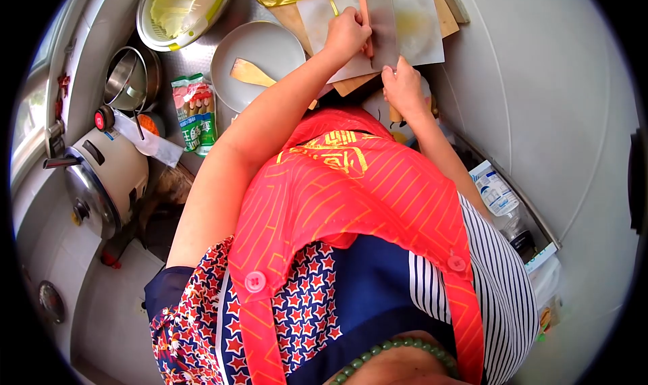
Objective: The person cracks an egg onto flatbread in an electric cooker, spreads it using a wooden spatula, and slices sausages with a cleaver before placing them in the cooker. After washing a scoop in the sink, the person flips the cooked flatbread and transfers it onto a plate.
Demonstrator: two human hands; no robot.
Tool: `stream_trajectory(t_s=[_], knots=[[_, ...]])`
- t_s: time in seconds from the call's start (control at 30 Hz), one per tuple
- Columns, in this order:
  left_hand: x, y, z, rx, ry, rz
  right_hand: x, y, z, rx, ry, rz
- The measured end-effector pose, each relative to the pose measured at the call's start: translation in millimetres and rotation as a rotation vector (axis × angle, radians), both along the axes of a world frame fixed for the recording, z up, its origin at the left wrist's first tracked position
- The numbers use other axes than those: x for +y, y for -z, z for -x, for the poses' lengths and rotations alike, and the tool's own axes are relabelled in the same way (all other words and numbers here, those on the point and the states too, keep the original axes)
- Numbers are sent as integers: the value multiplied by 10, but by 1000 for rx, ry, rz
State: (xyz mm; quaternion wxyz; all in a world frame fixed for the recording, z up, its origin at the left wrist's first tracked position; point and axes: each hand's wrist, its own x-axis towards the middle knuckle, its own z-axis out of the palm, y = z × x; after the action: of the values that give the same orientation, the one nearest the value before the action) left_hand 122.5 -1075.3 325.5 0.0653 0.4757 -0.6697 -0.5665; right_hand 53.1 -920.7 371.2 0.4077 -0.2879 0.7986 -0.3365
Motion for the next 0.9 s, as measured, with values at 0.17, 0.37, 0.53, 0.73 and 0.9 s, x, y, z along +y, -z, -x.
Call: stream_trajectory(t_s=[0.17, 0.37, 0.53, 0.73, 0.9], knots=[[85, -129, -63, 151, -74, 115, 193, -114, 36, -438, 168, 108], [86, -281, 11, 515, -344, -614, 244, -354, 101, -781, 257, 246], [204, -403, 33, 513, -542, -654, 355, -332, 8, -798, 284, 281], [100, -290, -108, 632, -901, -721, 312, -323, -103, -716, 310, 323], [-52, -363, -364, 702, -962, -727, 409, -33, 103, 164, 43, 61]])
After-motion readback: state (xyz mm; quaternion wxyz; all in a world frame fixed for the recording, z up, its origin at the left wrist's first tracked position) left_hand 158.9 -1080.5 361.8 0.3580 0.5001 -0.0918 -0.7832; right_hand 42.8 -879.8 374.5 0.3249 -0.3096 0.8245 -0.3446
